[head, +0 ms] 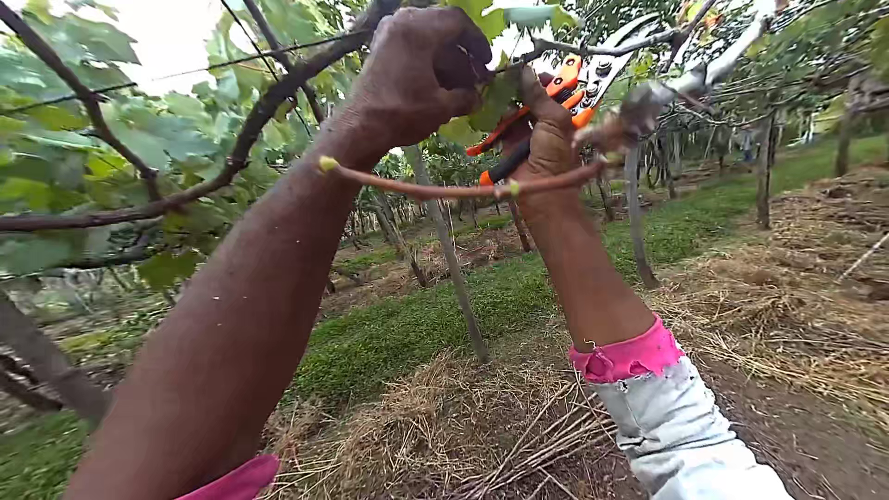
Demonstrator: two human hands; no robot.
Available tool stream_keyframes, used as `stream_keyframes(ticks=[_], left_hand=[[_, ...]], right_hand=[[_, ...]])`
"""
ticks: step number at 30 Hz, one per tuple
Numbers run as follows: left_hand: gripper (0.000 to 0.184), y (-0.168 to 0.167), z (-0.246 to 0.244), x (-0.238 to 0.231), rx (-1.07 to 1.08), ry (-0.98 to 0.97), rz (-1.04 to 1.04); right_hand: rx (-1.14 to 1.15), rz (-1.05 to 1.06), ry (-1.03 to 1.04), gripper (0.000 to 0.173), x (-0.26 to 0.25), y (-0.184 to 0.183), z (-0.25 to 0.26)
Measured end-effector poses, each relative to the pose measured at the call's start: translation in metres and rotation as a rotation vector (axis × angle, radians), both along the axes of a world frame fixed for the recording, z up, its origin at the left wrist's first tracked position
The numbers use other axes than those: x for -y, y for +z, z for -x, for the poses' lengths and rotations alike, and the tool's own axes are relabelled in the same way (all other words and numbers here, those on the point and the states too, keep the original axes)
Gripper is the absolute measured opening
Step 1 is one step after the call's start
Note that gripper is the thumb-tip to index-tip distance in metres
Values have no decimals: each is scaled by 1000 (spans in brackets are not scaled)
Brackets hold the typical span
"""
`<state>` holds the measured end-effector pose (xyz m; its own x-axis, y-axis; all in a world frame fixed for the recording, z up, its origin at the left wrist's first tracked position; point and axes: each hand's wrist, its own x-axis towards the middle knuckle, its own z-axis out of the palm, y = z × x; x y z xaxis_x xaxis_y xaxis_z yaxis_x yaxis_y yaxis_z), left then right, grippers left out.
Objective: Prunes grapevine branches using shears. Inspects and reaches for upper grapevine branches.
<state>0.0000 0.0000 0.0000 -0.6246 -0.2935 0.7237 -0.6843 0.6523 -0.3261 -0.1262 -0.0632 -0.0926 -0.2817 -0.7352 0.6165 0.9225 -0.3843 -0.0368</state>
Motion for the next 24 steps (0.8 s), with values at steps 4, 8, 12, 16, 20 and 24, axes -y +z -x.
stream_keyframes(ticks=[4, 8, 12, 16, 20, 24], left_hand=[[38, -10, 1, -10, -83, 50, -93], [38, -18, 4, -4, -120, -11, -126], [51, -25, 1, -3, -119, -71, -69], [65, -38, 0, 2, -91, 21, -48], [71, -41, 1, -1, -194, 52, -73], [69, -36, -1, -18, -217, 139, -125]], right_hand=[[-60, -3, -17, 26, -10, -4, -2], [-5, -29, -64, 29, -7, -2, -4], [-50, -65, -265, 21, 0, -13, 6], [-115, -111, -486, 24, 11, -21, 5], [-162, -24, -474, 25, 28, -22, 12], [-150, -5, -568, 25, 50, -17, 25]])
